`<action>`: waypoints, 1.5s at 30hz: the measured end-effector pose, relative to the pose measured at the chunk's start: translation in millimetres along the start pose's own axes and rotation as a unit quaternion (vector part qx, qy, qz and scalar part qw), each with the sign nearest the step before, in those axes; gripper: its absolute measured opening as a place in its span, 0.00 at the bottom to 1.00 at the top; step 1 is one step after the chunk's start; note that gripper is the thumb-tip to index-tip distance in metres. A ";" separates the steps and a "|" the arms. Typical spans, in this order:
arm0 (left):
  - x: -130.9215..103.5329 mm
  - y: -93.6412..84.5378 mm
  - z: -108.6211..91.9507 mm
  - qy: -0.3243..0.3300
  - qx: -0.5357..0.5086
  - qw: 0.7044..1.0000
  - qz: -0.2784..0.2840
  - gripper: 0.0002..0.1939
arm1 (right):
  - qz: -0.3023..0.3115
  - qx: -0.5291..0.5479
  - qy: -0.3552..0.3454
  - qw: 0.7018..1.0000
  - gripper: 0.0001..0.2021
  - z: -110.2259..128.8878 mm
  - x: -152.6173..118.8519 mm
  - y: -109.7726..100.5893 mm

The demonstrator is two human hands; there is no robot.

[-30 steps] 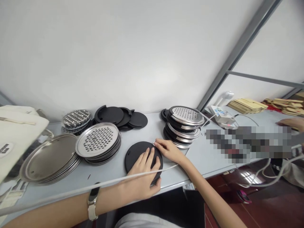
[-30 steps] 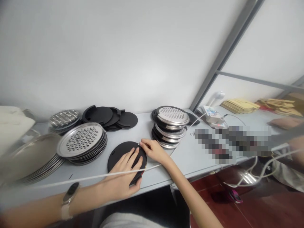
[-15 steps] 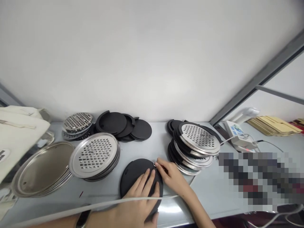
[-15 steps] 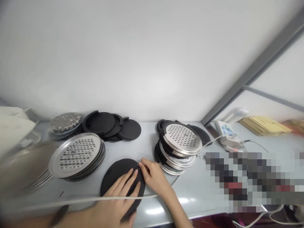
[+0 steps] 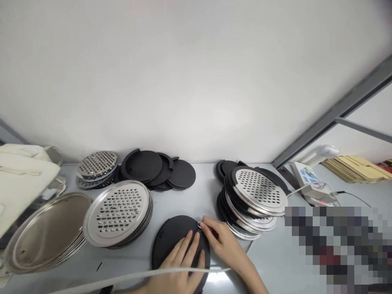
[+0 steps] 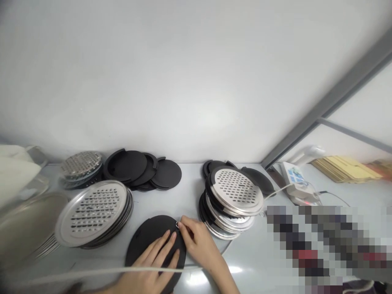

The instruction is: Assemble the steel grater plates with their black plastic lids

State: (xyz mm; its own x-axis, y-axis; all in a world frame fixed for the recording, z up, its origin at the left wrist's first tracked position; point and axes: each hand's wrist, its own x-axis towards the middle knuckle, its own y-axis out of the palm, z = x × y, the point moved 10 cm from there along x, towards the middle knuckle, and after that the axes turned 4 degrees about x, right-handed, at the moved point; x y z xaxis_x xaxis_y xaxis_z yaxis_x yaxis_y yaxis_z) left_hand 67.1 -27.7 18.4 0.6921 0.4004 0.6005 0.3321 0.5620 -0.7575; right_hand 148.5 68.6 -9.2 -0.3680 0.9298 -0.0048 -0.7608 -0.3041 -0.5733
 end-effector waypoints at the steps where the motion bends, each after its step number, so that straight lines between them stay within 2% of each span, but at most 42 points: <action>1: -0.3 0.7 0.3 -0.006 0.013 1.000 -0.008 0.19 | 0.001 0.002 0.003 1.000 0.16 -1.0 0.3 0.4; 3: -0.8 1.9 0.1 -0.014 0.030 0.999 -0.019 0.16 | -0.001 0.001 0.006 1.000 0.17 -2.2 1.1 0.7; 8: -0.2 -0.6 -0.4 -0.010 0.034 0.999 -0.031 0.15 | 0.008 -0.006 0.009 1.000 0.16 -2.4 3.4 2.6; 10: 0.3 0.4 -0.2 -0.003 0.032 0.999 -0.014 0.17 | 0.008 -0.006 0.010 1.000 0.16 -3.5 3.6 2.4; 14: -2.0 11.0 -8.3 0.027 -0.003 0.998 0.063 0.27 | 0.008 -0.005 0.000 1.000 0.16 -4.7 3.2 3.4; 18: -0.1 6.0 1.6 -0.035 -0.018 0.994 0.104 0.24 | 0.013 -0.009 -0.015 1.000 0.16 -2.8 1.8 6.8; 20: 2.5 10.4 9.6 -0.051 -0.098 0.976 0.185 0.31 | 0.012 -0.011 -0.024 1.000 0.16 -0.5 0.8 8.0; 21: 5.6 10.1 14.7 -0.056 -0.144 0.965 0.212 0.29 | 0.011 -0.011 -0.028 0.999 0.16 0.5 0.3 8.2; 23: 13.6 10.8 33.0 -0.094 -0.222 0.939 0.247 0.16 | 0.010 -0.012 -0.034 0.999 0.16 1.9 -0.5 8.5; 24: 17.7 12.3 49.2 -0.142 -0.236 0.929 0.247 0.10 | 0.008 -0.013 -0.036 0.999 0.16 2.5 -0.9 8.1; 26: 26.3 15.8 78.1 -0.219 -0.228 0.923 0.221 0.09 | -0.004 -0.018 -0.044 0.999 0.16 4.2 -1.8 5.6; 27: 31.8 18.3 85.8 -0.228 -0.213 0.927 0.207 0.09 | -0.010 -0.022 -0.050 0.998 0.15 5.3 -2.4 4.1; 30: 47.4 31.8 89.6 -0.204 -0.176 0.944 0.189 0.08 | -0.027 -0.036 -0.067 0.997 0.15 7.9 -4.8 1.2; 34: 53.1 56.7 83.4 -0.178 -0.110 0.951 0.228 0.08 | -0.049 -0.061 -0.083 0.993 0.17 9.1 -8.0 -0.3; 37: 49.9 69.9 80.5 -0.172 -0.098 0.947 0.252 0.09 | -0.066 -0.083 -0.095 0.990 0.16 11.3 -9.7 -0.4; 41: 44.2 76.3 83.9 -0.188 -0.110 0.940 0.261 0.11 | -0.071 -0.104 -0.096 0.987 0.14 13.5 -10.4 1.1; 45: 41.5 75.3 87.0 -0.206 -0.113 0.935 0.264 0.12 | -0.063 -0.102 -0.092 0.989 0.13 13.6 -11.2 1.5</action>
State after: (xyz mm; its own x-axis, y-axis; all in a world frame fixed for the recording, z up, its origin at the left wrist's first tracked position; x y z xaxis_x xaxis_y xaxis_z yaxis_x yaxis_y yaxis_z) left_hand 65.1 94.1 8.6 0.5071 0.8505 0.1395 0.1738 0.0576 -0.9831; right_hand 144.1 54.9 1.2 -0.3826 0.8986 0.2148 -0.6893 -0.1228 -0.7140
